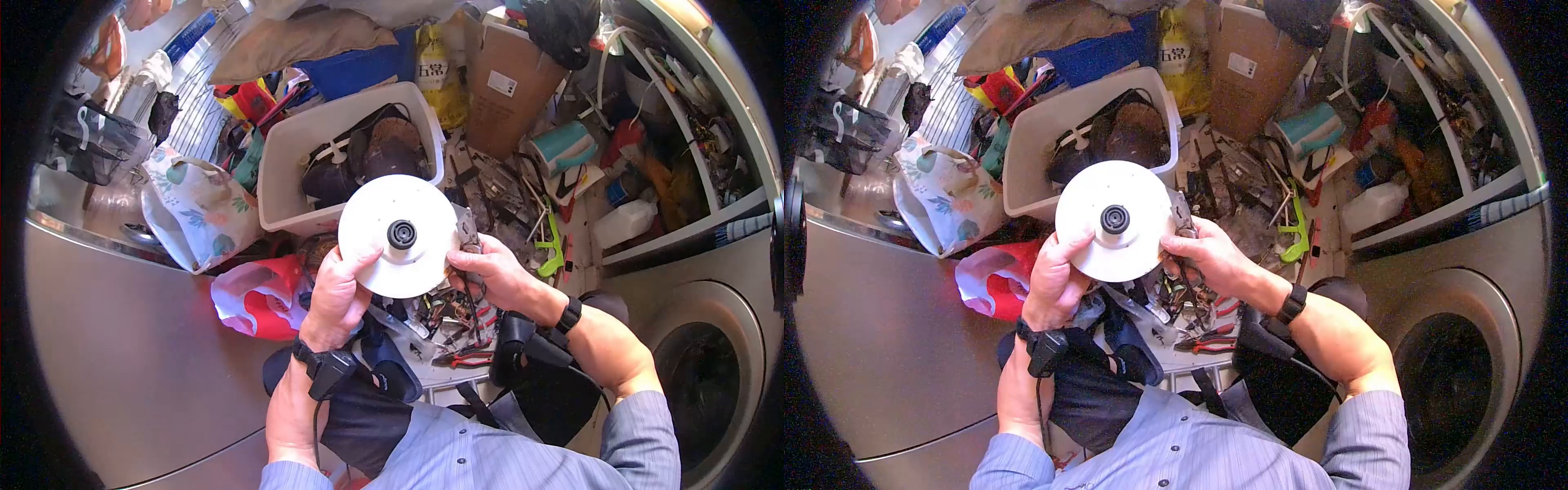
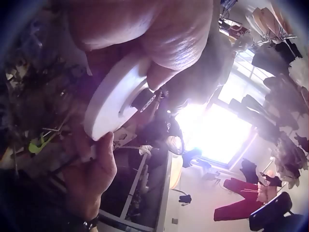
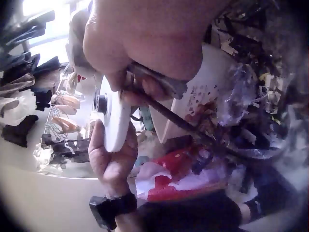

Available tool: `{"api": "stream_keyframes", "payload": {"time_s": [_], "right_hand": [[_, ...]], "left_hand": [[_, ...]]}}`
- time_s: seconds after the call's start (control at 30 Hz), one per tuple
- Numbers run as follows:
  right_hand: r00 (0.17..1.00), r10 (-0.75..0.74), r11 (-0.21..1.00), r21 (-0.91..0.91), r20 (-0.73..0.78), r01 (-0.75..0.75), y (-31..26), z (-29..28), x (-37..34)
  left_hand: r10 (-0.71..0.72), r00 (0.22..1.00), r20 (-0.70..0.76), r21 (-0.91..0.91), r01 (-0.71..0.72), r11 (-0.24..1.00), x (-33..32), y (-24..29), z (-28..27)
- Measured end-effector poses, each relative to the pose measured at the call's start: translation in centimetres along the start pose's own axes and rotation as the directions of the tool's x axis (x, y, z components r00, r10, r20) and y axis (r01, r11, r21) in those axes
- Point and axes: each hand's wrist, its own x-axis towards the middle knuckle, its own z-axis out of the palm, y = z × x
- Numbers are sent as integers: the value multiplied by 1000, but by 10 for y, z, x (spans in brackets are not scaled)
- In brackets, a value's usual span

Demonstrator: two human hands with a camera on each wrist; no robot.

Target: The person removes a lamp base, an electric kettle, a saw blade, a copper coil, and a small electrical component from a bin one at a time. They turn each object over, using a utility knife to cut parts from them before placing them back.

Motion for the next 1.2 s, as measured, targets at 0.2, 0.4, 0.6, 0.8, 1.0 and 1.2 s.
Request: {"api": "stream_keyframes", "payload": {"time_s": [0.2, 0.4, 0.6, 0.8, 1.0, 1.2], "right_hand": [[1000, 1, 996, -89, 11, 0, 2, -4, 2], [999, -15, 983, -186, -51, 5, 4, 3, -1], [987, -146, 899, -405, 73, 163, 15, -2, 1], [912, -389, 640, -674, 128, 368, 1, -8, -3], [925, -369, 793, -552, -95, 259, -57, -21, -27], [862, -392, 655, -755, -321, 16, -117, -76, -48]], "left_hand": [[0, 1000, -13, -14, -1, 1000, 0, -3, 0], [73, 994, -86, 87, -66, 994, 2, -4, -14], [148, 958, -245, -140, -186, 973, 8, 30, -43], [147, 967, -208, -130, -176, 976, 14, 22, -21], [-84, 994, 74, 30, 82, 996, 18, 16, -2], [-128, 982, 138, 406, 61, 912, 18, 0, 19]]}}
